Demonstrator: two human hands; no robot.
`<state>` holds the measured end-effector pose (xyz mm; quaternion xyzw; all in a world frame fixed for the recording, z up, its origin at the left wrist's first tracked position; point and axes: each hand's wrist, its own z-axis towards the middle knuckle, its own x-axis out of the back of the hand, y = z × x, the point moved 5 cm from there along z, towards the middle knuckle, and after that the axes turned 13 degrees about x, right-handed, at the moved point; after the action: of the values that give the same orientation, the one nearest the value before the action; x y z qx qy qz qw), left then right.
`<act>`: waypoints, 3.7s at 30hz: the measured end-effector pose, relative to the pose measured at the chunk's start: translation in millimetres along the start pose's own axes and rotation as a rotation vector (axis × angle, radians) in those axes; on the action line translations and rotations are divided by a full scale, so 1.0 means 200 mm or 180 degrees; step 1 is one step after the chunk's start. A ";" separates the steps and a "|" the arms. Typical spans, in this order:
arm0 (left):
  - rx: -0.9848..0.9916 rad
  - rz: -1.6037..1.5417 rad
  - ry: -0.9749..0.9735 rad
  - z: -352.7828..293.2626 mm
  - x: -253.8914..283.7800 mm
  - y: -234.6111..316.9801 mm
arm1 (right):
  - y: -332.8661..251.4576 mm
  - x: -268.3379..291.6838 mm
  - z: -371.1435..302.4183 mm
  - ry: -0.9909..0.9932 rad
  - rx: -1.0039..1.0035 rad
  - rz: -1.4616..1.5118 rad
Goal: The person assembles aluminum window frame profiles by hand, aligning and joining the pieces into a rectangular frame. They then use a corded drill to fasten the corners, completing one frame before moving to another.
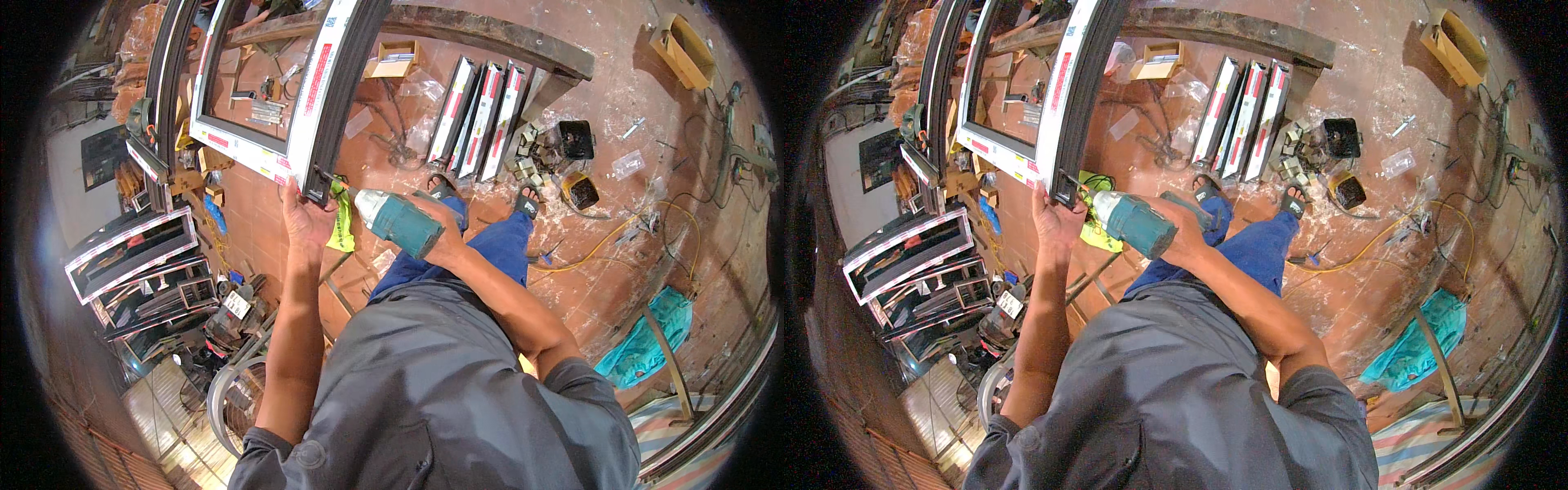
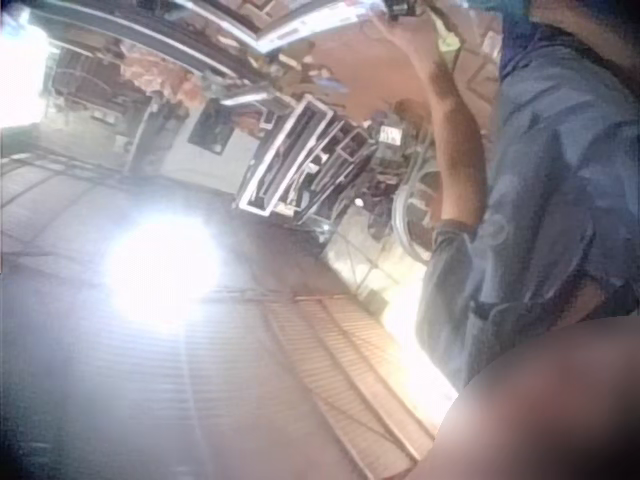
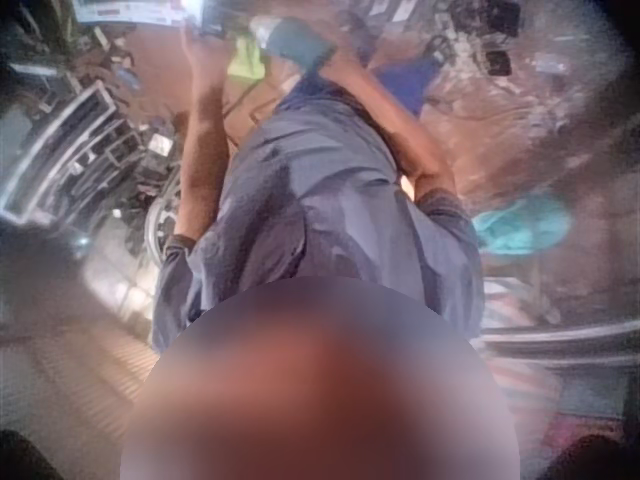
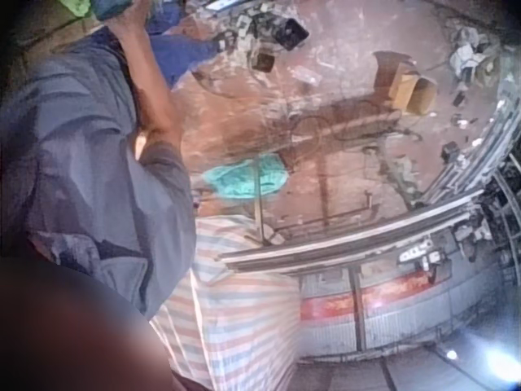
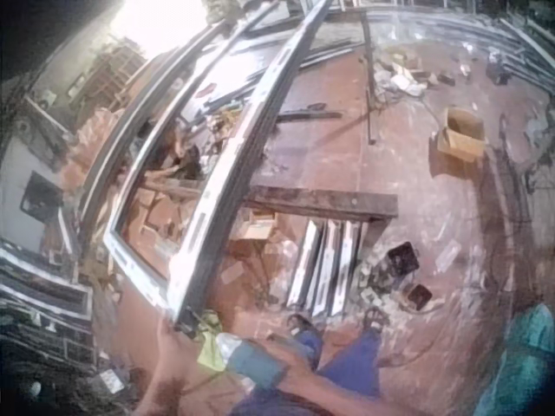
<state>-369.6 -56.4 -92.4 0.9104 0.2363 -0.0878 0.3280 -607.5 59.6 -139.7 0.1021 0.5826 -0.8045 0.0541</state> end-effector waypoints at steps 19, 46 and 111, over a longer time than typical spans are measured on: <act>0.0506 0.0155 -0.0810 -0.02 0.00 0.00 | -0.08 0.09 0.18 -0.0796 -0.0413 0.0021; 0.0250 0.0336 -0.0420 -0.06 -0.04 0.02 | 0.00 0.09 0.24 -0.1025 -0.0180 -0.0193; -0.4723 0.5255 -0.1444 -0.34 -0.25 0.53 | -0.23 0.64 -1.58 0.2973 -0.1453 -0.2143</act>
<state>-361.6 -102.4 33.9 0.3316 -0.5079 0.1543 0.7799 -709.0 377.5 -220.1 0.2398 0.7025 -0.5028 -0.4429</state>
